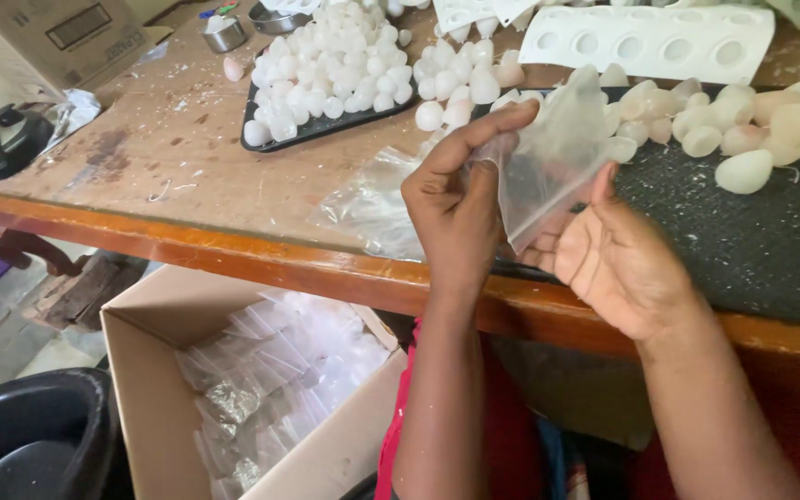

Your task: The person picks up several white heart-shaped wax items from a tray and places them into a clear plastic bag, then seals the bag and puts it into a cardboard box.

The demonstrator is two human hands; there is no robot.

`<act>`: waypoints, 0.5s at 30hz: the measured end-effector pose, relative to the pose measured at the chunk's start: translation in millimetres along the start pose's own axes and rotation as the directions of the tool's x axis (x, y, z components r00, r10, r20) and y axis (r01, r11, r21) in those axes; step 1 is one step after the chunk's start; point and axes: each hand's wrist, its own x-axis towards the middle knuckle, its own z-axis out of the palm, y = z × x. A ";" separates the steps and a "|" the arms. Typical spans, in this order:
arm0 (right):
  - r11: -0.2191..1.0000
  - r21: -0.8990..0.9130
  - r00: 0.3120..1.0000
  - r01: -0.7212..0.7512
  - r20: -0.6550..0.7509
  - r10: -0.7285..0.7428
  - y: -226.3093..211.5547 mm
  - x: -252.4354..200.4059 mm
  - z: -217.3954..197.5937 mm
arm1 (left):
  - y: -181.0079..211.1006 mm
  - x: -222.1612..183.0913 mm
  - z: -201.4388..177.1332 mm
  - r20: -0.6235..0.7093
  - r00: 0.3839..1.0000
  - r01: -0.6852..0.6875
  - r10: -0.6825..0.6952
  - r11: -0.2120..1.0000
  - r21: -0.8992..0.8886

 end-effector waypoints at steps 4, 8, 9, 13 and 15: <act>0.998 0.044 0.997 0.038 -0.063 -0.036 13.6 3.9 -22.6 | -0.1 -7.5 -8.9 0.015 0.996 -0.092 0.091 0.975 0.201; 0.949 -0.226 0.942 0.219 -0.205 -0.267 21.0 8.3 -21.5 | 21.7 -8.2 -33.8 0.182 0.936 -0.298 0.300 0.407 0.863; 0.901 -0.360 0.916 0.242 -0.223 -0.335 20.4 8.6 -16.2 | 25.7 -8.0 -40.5 0.242 0.917 -0.320 0.317 0.223 0.921; 0.897 -0.384 0.927 0.220 -0.204 -0.315 21.6 2.4 -6.7 | 12.5 -16.8 -54.0 0.248 0.905 -0.297 0.344 0.095 0.950; 0.965 -0.191 0.965 0.182 -0.153 -0.213 18.5 -0.4 -2.2 | 2.9 -22.1 -58.4 0.105 0.922 -0.187 0.373 0.189 0.964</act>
